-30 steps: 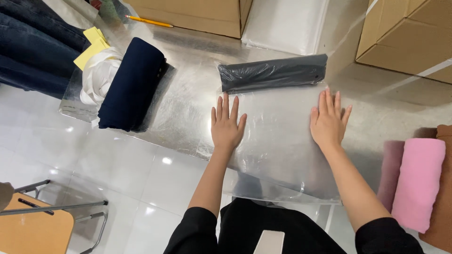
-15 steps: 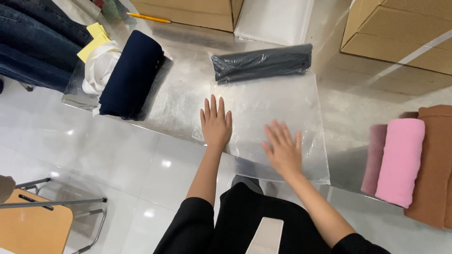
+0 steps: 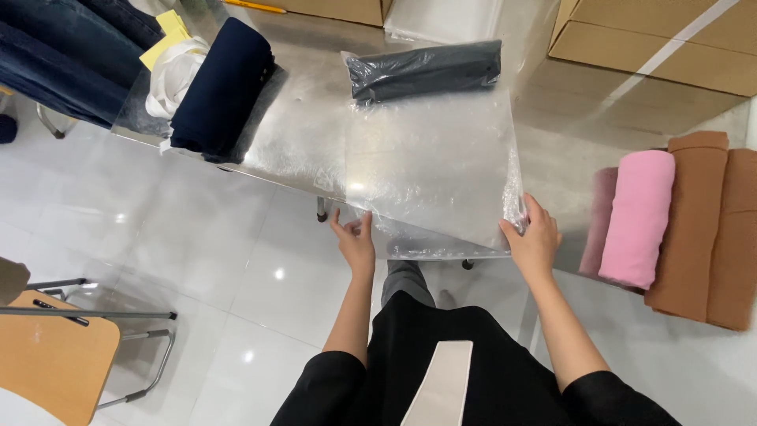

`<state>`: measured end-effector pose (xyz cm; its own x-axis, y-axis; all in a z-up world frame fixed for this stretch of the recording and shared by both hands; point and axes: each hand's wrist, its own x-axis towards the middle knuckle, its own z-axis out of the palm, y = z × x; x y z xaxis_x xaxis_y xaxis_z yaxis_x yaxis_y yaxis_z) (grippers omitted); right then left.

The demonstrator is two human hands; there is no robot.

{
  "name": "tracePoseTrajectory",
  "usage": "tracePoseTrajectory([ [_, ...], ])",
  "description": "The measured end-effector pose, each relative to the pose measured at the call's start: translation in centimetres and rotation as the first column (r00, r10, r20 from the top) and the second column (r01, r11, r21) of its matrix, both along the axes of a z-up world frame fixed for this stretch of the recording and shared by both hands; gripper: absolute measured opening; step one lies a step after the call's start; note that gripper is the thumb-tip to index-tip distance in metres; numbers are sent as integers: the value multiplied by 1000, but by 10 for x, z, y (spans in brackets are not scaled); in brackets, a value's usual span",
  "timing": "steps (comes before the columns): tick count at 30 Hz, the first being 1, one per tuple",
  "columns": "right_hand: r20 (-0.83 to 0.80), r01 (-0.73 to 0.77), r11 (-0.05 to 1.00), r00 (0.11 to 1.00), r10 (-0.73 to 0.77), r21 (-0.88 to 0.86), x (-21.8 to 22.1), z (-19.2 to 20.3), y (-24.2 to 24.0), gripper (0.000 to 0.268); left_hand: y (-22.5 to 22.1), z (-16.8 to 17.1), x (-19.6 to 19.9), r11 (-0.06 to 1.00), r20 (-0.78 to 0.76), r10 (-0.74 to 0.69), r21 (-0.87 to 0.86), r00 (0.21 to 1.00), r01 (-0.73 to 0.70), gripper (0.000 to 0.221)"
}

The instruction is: The person wraps folded clothes in clear plastic bags on a metal table. They first wrap a dark-colored folded item, then a pink folded item, smoothing the plastic around each bundle. Cardboard boxes and other folded clothes are visible in the background.

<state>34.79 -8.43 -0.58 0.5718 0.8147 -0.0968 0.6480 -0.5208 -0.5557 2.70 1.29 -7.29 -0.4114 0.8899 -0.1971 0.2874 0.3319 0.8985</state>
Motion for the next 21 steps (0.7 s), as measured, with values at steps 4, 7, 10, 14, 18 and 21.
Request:
tracePoseTrajectory([
  [4, -33, 14, 1000, 999, -14, 3, 20, -32, -14, 64, -13, -12, -26, 999, 57, -18, -33, 998, 20, 31],
  [7, -135, 63, 998, 989, -60, 18, 31, -43, -29, 44, -29, -15, -40, 997, 67, 3, -83, 998, 3, 26],
  [10, -78, 59, 998, 995, -58, 14, 37, -47, -44, 26, -50, -12, -49, 994, 129, 35, -111, 991, -20, 26],
  [14, -32, 84, 996, 996, -84, -17, 38, -38, -54, 23, -75, 2, -52, 984, 460, 80, -178, 884, 4, 22],
  [18, -240, 7, 991, 970, -40, -137, 41, -3, -63, 29, -94, 8, -50, 973, 594, 138, -229, 793, 2, 24],
  [21, -415, -28, 968, 906, -81, -248, 39, 13, -66, 39, -98, -4, -48, 971, 642, 171, -237, 747, -18, 21],
])
